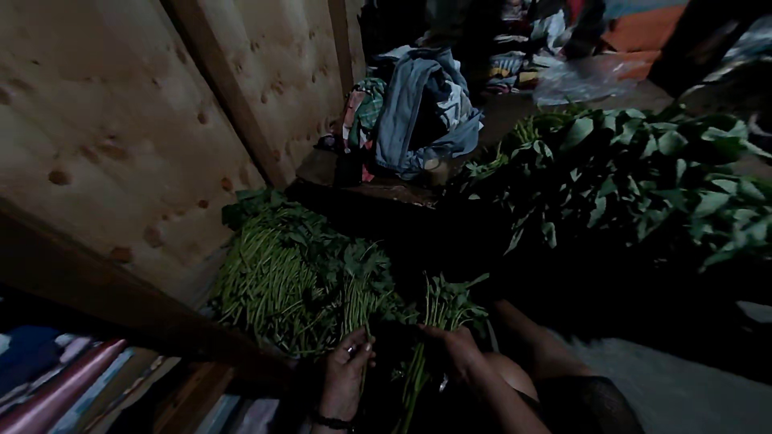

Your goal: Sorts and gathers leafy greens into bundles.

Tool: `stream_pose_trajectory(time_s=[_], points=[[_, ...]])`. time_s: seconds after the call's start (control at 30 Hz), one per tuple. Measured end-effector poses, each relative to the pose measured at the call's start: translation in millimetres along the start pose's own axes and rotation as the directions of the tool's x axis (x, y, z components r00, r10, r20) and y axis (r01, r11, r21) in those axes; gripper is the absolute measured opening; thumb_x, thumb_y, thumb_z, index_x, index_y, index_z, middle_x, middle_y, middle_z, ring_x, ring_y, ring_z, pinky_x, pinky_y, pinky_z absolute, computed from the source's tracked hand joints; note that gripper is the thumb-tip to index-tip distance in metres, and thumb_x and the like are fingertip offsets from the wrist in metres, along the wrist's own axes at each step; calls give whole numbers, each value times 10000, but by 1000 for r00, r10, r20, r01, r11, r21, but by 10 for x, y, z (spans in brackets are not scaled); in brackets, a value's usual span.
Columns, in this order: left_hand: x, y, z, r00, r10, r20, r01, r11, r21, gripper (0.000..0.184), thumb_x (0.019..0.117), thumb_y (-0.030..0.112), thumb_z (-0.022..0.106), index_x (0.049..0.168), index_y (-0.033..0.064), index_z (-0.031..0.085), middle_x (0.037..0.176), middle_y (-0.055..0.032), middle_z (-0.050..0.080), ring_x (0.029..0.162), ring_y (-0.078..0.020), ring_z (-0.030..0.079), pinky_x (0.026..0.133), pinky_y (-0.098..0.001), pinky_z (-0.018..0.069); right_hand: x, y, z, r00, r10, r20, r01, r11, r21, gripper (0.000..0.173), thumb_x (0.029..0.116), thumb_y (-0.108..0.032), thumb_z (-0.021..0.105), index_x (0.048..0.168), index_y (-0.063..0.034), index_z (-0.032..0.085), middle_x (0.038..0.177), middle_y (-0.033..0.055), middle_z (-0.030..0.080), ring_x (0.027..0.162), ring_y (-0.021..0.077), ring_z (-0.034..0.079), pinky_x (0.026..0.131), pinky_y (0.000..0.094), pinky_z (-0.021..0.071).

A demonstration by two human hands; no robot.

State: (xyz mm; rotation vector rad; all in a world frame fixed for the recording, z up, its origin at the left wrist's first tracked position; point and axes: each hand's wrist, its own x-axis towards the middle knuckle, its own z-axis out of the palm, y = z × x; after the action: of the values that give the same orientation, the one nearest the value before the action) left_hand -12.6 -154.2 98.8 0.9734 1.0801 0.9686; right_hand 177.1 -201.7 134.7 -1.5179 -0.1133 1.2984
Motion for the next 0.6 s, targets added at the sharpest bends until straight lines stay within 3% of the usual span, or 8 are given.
stream_pose_trajectory(time_s=[0.2,0.3,0.5,0.6], points=[[-196,101,169,999,28,33,-26,998,-57,380,961,-97,530,1340,-78,543,995,-90,650,734,-142,655,661,-284,583,-2,1,-16,1000,14,-11,-14,1000,-5,383,903,-98,779,1196,33,570,887,139,701,713,212,692,639,368,598],[-238,127,194,1000,21,14,-20,998,-51,379,960,-109,532,1337,-73,547,980,-83,655,723,-137,653,645,-281,578,-24,7,-10,1000,-3,-11,4,999,38,348,943,-113,740,1204,32,562,890,135,713,729,208,709,660,359,611],[-250,137,234,999,51,-14,-45,964,264,389,964,-57,583,1352,-55,576,980,-113,640,762,-129,641,663,-274,560,-36,9,-13,999,-31,28,29,996,89,309,983,-102,686,1219,42,547,897,133,719,741,199,716,679,342,613],[-256,133,297,998,36,-51,-17,944,330,393,978,-54,566,1371,-52,566,1028,-159,634,786,-160,642,675,-302,560,-41,29,-11,999,-52,11,50,992,116,295,972,-76,693,1200,50,556,889,139,716,736,202,715,676,339,614]])
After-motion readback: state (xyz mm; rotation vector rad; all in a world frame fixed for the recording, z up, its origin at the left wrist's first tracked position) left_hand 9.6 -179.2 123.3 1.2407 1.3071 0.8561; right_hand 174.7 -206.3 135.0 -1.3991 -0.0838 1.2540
